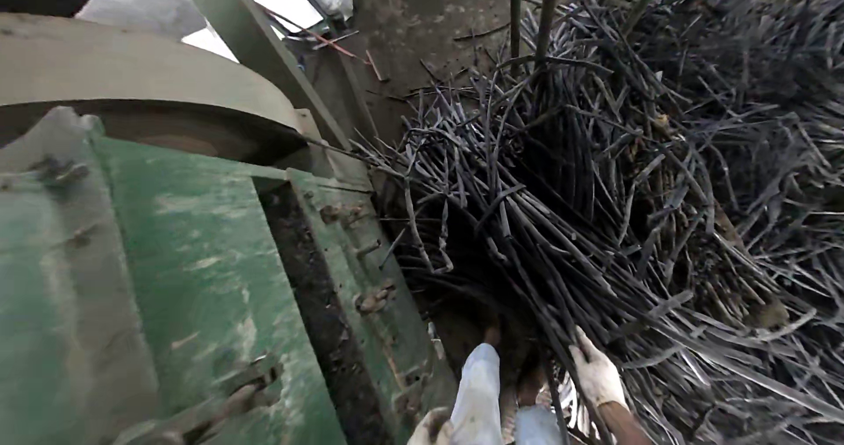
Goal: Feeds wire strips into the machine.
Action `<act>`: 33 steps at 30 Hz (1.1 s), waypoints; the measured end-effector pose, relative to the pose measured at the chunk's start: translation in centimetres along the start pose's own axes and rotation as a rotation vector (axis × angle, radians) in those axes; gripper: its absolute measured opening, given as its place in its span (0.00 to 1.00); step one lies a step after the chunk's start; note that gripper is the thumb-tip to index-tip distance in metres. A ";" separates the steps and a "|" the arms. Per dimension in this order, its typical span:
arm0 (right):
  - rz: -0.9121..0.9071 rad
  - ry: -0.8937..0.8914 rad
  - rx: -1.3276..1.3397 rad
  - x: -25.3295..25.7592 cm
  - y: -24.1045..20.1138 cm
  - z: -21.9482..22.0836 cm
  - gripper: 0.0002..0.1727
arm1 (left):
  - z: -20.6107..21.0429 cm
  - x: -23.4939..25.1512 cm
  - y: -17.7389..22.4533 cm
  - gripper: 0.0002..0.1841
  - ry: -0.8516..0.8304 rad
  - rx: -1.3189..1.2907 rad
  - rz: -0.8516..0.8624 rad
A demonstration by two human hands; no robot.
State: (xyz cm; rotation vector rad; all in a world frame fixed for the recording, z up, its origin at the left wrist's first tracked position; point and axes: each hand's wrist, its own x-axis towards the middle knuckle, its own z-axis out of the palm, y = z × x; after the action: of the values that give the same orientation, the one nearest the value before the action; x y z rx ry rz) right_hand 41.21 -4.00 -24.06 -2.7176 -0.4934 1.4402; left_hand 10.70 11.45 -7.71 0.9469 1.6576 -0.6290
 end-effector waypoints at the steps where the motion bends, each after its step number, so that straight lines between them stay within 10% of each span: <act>1: -0.013 -0.003 0.024 0.5 0.3 0.4 0.30 | -0.1 -0.3 0.7 0.20 0.002 -0.006 -0.013; 9: -0.382 -0.028 0.191 4.1 -4.3 -2.3 0.33 | 3.7 9.3 -5.1 0.23 0.072 0.110 0.215; 22: -0.179 -0.170 -0.241 4.3 -8.7 -10.2 0.28 | 0.3 27.6 30.3 0.35 0.321 0.345 0.584; 33: -0.202 -0.140 -0.081 13.2 -15.0 1.3 0.29 | 1.1 33.1 31.1 0.56 0.265 0.371 0.480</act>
State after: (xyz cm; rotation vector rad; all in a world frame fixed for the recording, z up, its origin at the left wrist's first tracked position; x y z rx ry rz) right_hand 43.09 13.92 -32.87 -2.5456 -0.8233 1.5941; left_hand 33.74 36.44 -37.89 1.6957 1.4787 -0.5004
